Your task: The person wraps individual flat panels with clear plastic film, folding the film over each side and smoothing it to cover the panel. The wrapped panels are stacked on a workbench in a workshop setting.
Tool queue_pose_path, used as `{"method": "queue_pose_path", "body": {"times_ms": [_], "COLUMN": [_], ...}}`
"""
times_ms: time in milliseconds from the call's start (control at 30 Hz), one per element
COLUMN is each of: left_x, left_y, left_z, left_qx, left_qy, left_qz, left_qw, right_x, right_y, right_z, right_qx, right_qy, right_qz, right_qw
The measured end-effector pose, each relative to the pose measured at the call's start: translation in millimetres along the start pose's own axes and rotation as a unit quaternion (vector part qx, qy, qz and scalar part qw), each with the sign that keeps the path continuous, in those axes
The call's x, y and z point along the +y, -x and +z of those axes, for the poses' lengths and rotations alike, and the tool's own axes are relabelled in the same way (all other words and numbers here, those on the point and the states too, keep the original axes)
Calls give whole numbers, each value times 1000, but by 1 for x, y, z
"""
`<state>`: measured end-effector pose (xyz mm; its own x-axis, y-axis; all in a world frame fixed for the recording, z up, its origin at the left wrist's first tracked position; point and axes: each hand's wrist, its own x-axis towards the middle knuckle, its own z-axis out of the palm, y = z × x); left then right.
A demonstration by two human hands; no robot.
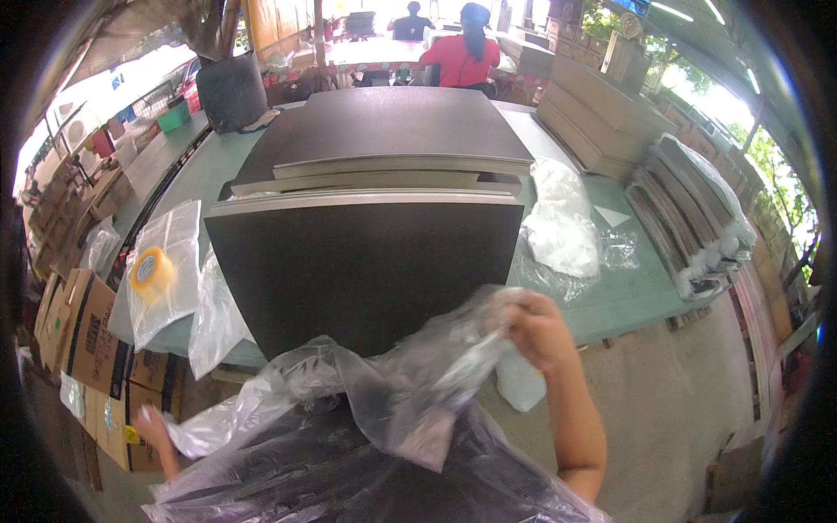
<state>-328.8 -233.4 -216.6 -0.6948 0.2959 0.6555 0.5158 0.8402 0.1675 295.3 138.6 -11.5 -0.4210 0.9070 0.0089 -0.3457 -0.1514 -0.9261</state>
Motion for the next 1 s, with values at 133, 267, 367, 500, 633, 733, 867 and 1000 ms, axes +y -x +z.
{"method": "queue_pose_path", "body": {"times_ms": [133, 267, 367, 500, 633, 733, 867, 1000], "left_x": [225, 384, 424, 407, 307, 327, 393, 392], "left_y": [-52, -28, 2, 9, -30, -44, -12, -8], "left_z": [-92, -187, -221, -182, -95, -143, -195, -185], "left_qx": [-123, -511, -550, -562, -560, -500, -527, -545], "left_qy": [377, 523, 528, 523, 511, 481, 462, 475], "left_qz": [48, 291, 400, 370, 76, 246, 430, 395], "left_qw": [917, 618, 508, 524, 648, 676, 569, 566], "right_x": [27, 52, 68, 72, 39, 46, 63, 64], "right_y": [-15, -16, -5, -11, -13, -17, -12, -21], "right_z": [61, 107, 128, 111, 54, 56, 125, 105], "right_qx": [-161, -231, -197, -245, -244, -246, -325, -276], "right_qy": [38, 3, -32, -232, -313, -35, 305, 80], "right_qz": [99, 110, 141, 181, 57, 101, -9, 70], "right_qw": [981, 967, 970, 924, 916, 963, 895, 955]}}
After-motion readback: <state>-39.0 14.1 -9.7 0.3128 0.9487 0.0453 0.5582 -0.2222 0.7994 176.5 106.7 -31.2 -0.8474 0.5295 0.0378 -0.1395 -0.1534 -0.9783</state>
